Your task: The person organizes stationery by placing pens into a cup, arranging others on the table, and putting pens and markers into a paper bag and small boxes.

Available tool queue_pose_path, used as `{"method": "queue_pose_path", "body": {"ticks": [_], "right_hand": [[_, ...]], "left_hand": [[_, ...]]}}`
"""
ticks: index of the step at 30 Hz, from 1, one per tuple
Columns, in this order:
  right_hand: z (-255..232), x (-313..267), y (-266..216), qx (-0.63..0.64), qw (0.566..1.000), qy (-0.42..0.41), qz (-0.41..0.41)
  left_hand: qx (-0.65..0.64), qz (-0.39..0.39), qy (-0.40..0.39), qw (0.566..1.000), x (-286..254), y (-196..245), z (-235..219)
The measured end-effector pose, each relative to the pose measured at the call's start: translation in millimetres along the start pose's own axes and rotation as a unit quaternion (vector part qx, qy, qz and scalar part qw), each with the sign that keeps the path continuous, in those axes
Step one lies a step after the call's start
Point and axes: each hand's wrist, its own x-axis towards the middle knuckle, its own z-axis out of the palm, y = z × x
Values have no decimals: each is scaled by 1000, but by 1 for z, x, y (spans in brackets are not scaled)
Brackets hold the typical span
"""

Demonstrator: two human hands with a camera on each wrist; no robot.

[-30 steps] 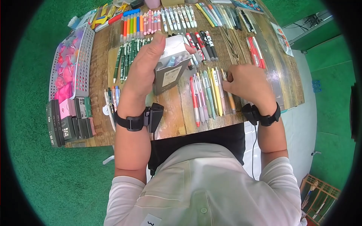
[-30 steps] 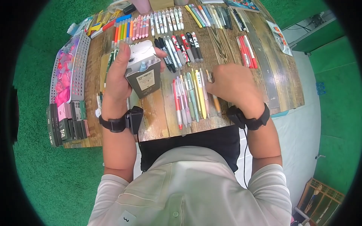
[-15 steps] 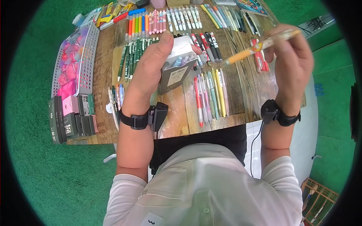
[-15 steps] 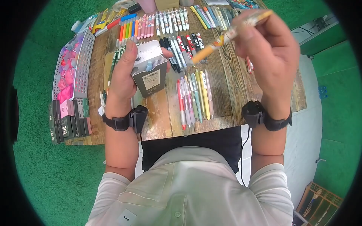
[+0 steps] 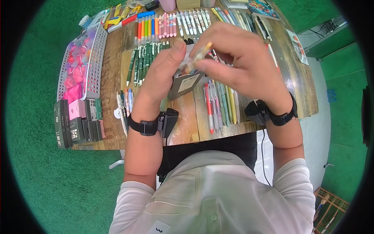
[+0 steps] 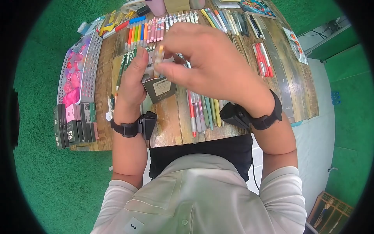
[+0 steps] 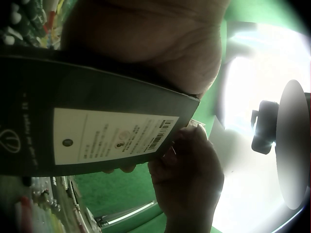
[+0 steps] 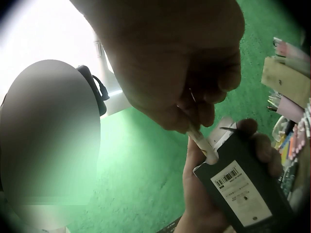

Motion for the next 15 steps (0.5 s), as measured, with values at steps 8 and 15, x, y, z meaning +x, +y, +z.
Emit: {"method": "queue_pose_path", "body": {"ticks": [8, 15], "right_hand": [[-14, -12, -7, -31, 996, 66, 57], [-23, -61, 30, -225, 941, -82, 238]], "left_hand": [[-13, 12, -23, 1000, 2, 10, 12], [-28, 15, -36, 999, 3, 8, 14]]}}
